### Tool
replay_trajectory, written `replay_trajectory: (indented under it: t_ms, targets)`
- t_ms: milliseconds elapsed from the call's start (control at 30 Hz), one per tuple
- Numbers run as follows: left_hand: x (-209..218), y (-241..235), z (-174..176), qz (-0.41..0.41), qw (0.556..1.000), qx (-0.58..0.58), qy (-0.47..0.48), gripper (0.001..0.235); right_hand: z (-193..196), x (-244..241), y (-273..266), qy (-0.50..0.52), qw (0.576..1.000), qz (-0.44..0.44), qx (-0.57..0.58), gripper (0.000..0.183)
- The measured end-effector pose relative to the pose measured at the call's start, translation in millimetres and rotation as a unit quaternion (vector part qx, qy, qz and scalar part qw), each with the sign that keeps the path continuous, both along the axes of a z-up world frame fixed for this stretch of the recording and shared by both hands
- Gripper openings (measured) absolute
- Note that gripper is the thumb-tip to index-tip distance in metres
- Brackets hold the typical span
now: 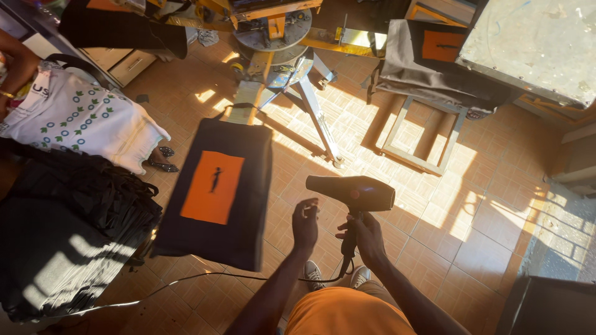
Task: The person uses a handheld heat gun to apply heat to an orange printed logo on a black tote bag. They move the heat gun back and forth over the print while holding the bag steady with the other hand, then flip the bag to heat the reverse side of the print.
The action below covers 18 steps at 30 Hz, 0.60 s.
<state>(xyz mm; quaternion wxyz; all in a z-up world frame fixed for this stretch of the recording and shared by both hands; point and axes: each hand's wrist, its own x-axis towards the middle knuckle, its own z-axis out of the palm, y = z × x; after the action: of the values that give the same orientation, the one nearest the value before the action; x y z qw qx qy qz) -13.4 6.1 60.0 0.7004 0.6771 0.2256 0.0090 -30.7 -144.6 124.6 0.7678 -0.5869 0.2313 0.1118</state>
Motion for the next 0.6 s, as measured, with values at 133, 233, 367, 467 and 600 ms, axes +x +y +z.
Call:
replay_trajectory:
  t_ms: [133,233,367,467,600]
  targets:
    - [30.6,2.7,-13.0,0.021,0.992,-0.111,0.047,0.045,13.2,-0.7,-1.0,0.001,1.0,0.0,-0.015,0.038]
    - [47.0,0.2,4.7,0.014,0.977,-0.208,0.042,0.055,-4.3,-2.3,-7.1,-0.019,1.0,-0.017,-0.001,0.032]
    - [64.9,-4.7,7.6,0.003,0.942,-0.332,0.035,0.068,-31.9,-10.9,-15.3,-0.075,0.995,-0.049,-0.044,0.033]
    - [80.5,-9.3,-3.7,-0.02,0.942,-0.332,0.042,0.054,-59.9,-18.8,-30.5,-0.102,0.984,-0.038,-0.142,0.027]
    - [96.0,-24.3,-8.6,-0.054,0.945,-0.317,0.055,0.053,-52.5,-26.4,-44.0,-0.064,0.978,-0.062,-0.19,0.026]
